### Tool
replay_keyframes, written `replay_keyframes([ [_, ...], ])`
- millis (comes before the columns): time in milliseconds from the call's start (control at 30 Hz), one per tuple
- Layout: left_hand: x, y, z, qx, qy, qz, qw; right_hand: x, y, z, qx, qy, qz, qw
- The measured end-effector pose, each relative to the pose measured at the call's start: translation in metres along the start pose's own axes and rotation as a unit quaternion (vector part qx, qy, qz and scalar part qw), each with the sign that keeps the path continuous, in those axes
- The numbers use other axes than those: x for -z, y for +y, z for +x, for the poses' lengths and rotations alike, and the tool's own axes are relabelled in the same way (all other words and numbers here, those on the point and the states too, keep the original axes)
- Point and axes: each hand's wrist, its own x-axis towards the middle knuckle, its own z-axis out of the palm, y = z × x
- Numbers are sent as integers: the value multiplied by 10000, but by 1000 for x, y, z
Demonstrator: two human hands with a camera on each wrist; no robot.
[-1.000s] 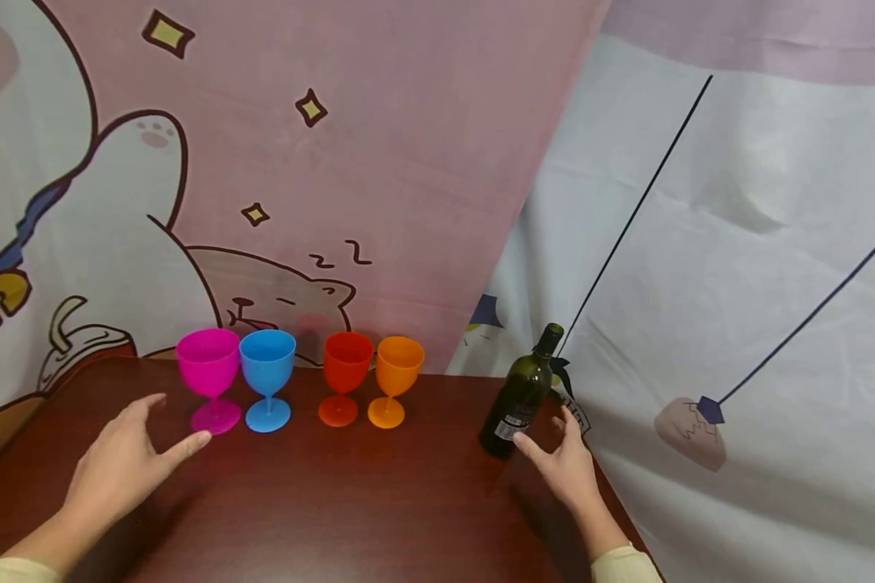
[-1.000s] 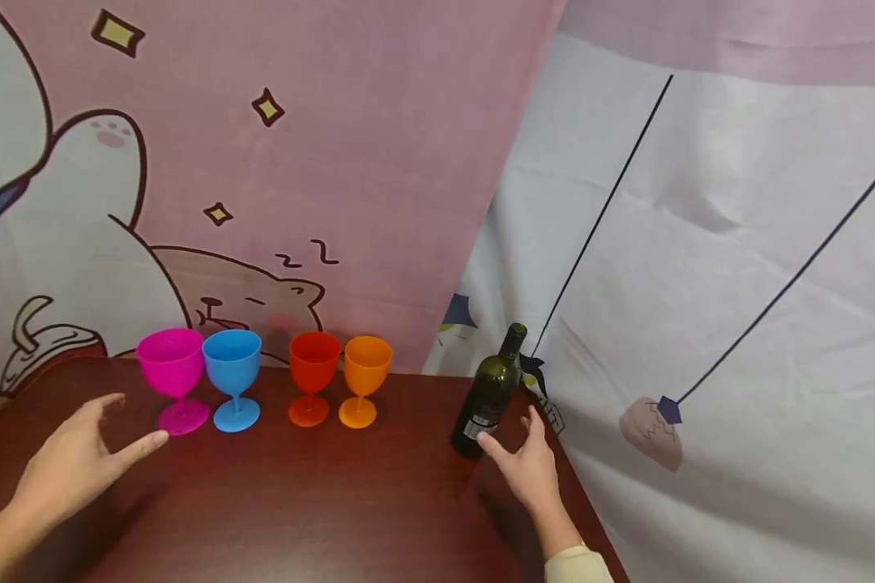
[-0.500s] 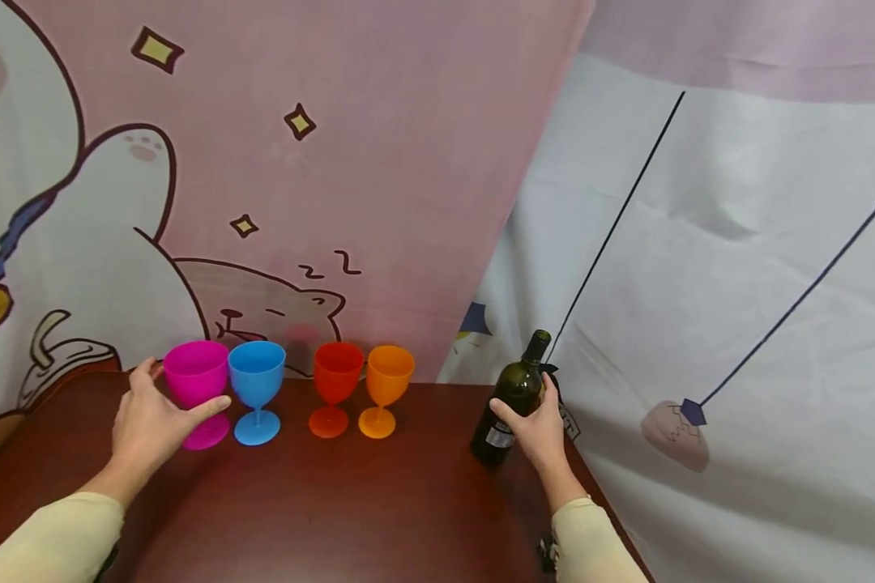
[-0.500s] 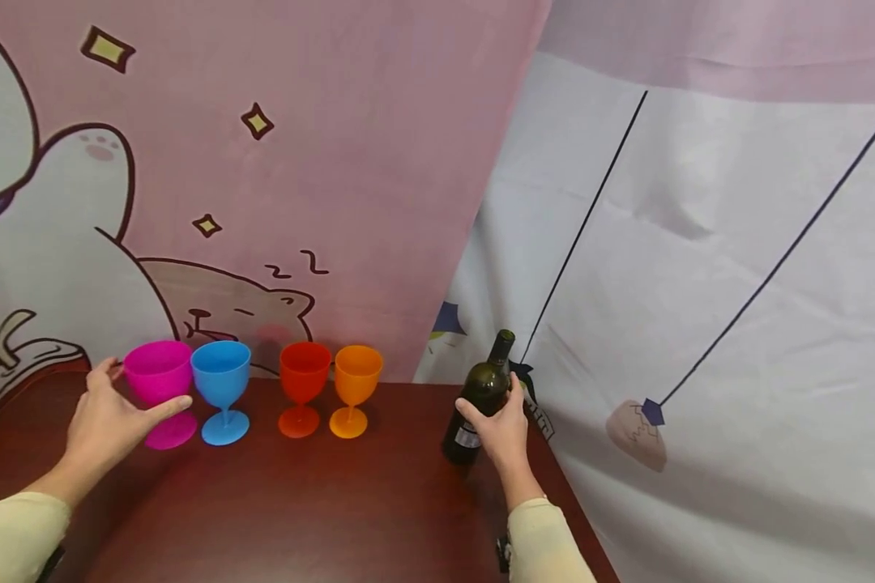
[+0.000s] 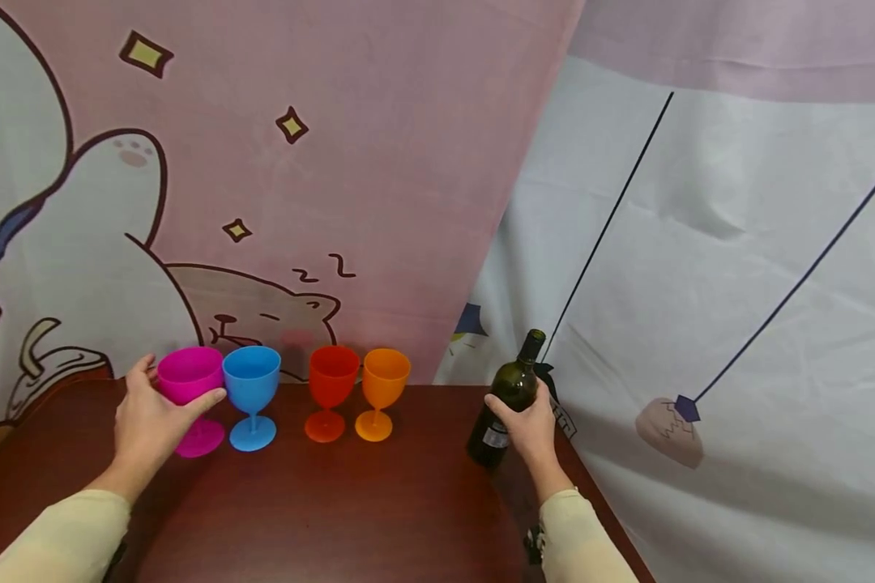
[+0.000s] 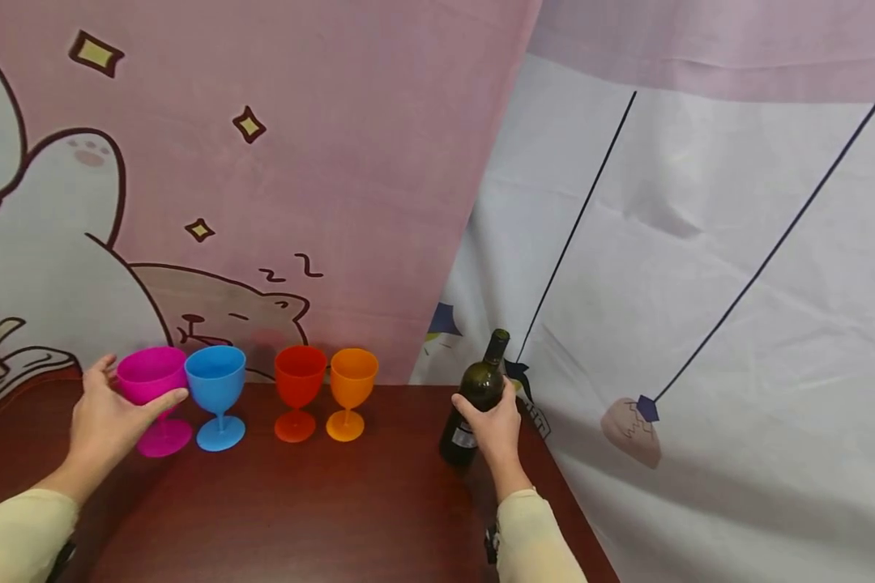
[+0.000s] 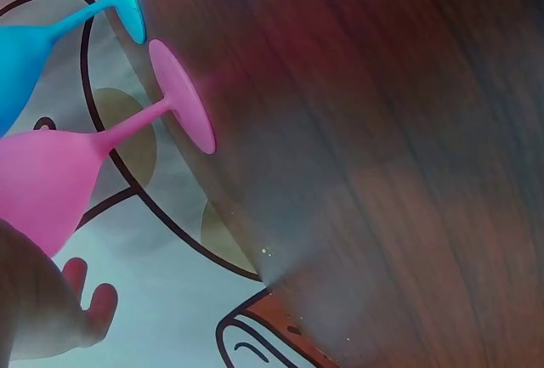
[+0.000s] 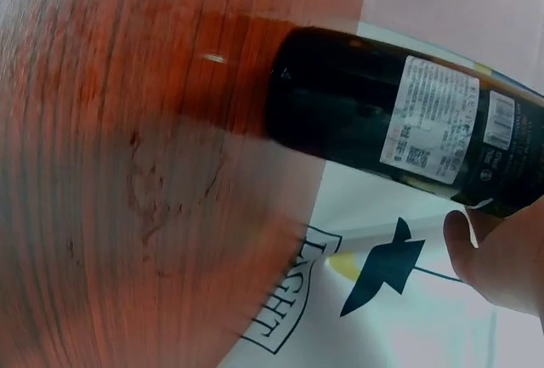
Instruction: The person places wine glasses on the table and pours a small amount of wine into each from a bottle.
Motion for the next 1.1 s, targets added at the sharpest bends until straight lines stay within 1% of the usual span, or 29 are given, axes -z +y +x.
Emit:
replay_keyframes([
  [167,6,-1,1,-179,97,-25,9998,-3,-3,5,133,-66,-40,9999],
  [300,14,-5,-4,-146,204,-34,9997,-4,-6,7,190,-108,-24,9998],
  [400,20,-6,-14,-112,212,11,9997,-4,-7,8,199,-70,-56,9998],
  [500,24,-3,-28,-183,241,41,9995,-1,-7,8,235,12,-52,9997],
  [567,23,3,-38,-328,269,34,9991,1,-6,8,234,70,-12,9997],
  [633,20,12,-50,-529,262,-14,9983,3,-4,8,216,101,27,9997],
  [700,14,21,-62,-750,164,-86,9970,3,-2,7,154,119,59,9998],
  [767,6,33,-74,-944,-3,-111,9955,3,-1,6,94,124,69,9999],
  [900,-18,55,-93,-1236,-503,-223,9908,1,1,3,23,85,86,9999],
  [1033,-48,73,-105,-1372,-1119,-585,9824,0,3,2,10,8,143,9999],
  [1100,-62,80,-110,-1352,-1390,-779,9779,0,4,2,27,-5,148,9999],
])
